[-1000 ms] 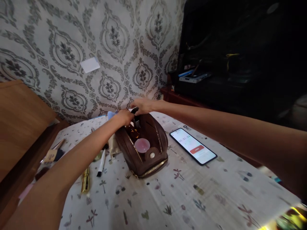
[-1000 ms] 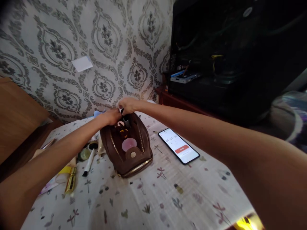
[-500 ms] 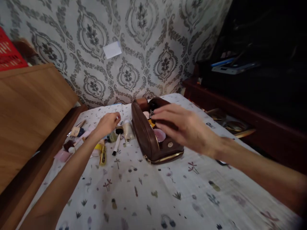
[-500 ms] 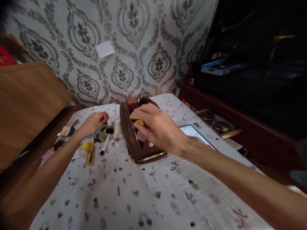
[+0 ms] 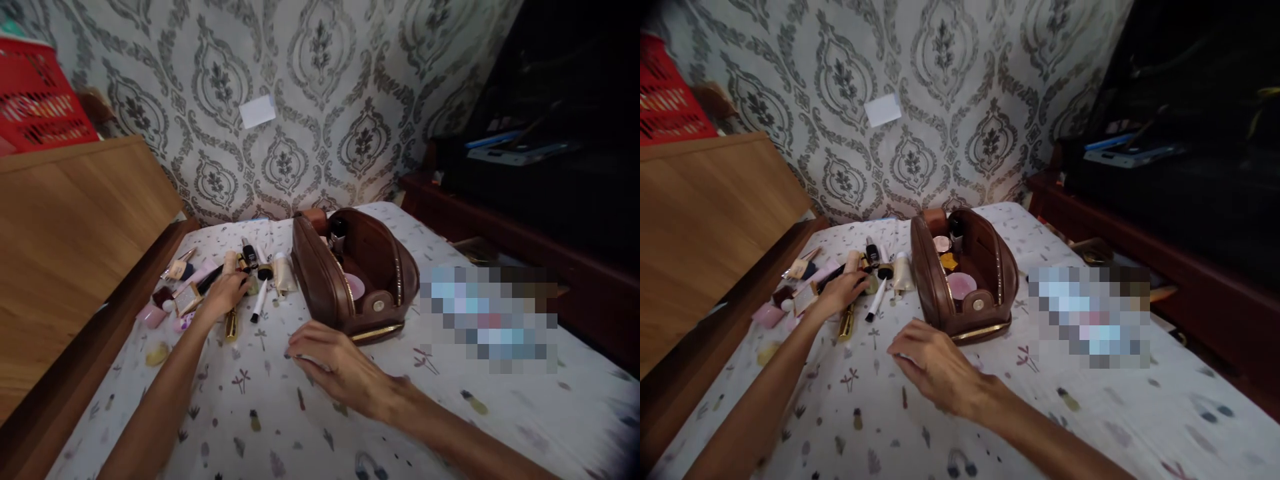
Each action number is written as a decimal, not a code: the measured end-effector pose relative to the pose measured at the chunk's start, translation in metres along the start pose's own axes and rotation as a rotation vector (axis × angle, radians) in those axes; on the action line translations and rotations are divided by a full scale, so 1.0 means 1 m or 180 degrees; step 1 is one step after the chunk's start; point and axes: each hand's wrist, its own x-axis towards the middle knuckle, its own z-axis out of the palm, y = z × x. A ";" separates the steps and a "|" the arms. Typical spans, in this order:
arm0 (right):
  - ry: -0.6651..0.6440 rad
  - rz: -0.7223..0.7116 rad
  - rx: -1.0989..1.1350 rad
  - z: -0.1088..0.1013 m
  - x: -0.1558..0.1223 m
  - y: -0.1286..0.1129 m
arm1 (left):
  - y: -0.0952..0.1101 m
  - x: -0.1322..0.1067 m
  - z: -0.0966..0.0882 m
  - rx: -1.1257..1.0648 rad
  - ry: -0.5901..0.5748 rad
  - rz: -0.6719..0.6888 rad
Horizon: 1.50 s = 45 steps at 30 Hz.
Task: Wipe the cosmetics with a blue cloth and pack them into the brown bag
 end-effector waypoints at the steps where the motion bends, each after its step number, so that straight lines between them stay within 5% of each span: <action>1: 0.0022 0.0096 0.0086 0.006 0.002 0.003 | -0.001 -0.004 0.002 -0.0078 0.0059 0.0041; 10: -0.0211 0.0900 0.0319 0.041 0.008 0.012 | -0.019 -0.026 0.002 -0.0990 0.0799 0.0155; 17: 0.0064 0.1275 0.0677 0.057 -0.001 0.022 | -0.047 0.003 -0.015 -0.1210 0.1148 -0.0447; 25: 0.0161 0.1317 0.0650 0.060 -0.006 0.020 | -0.011 0.090 -0.010 -0.0699 0.0575 -0.0771; 30: 0.0082 0.1410 0.0519 0.056 -0.005 0.019 | 0.004 0.124 -0.001 -0.0235 0.0325 -0.1035; 38: 0.0028 0.1333 0.0499 0.055 -0.003 0.022 | 0.002 0.142 0.003 -0.0036 0.0217 -0.1256; 45: -0.0017 0.1456 0.0639 0.053 -0.002 0.024 | 0.003 0.129 -0.010 -0.0506 0.0921 -0.1200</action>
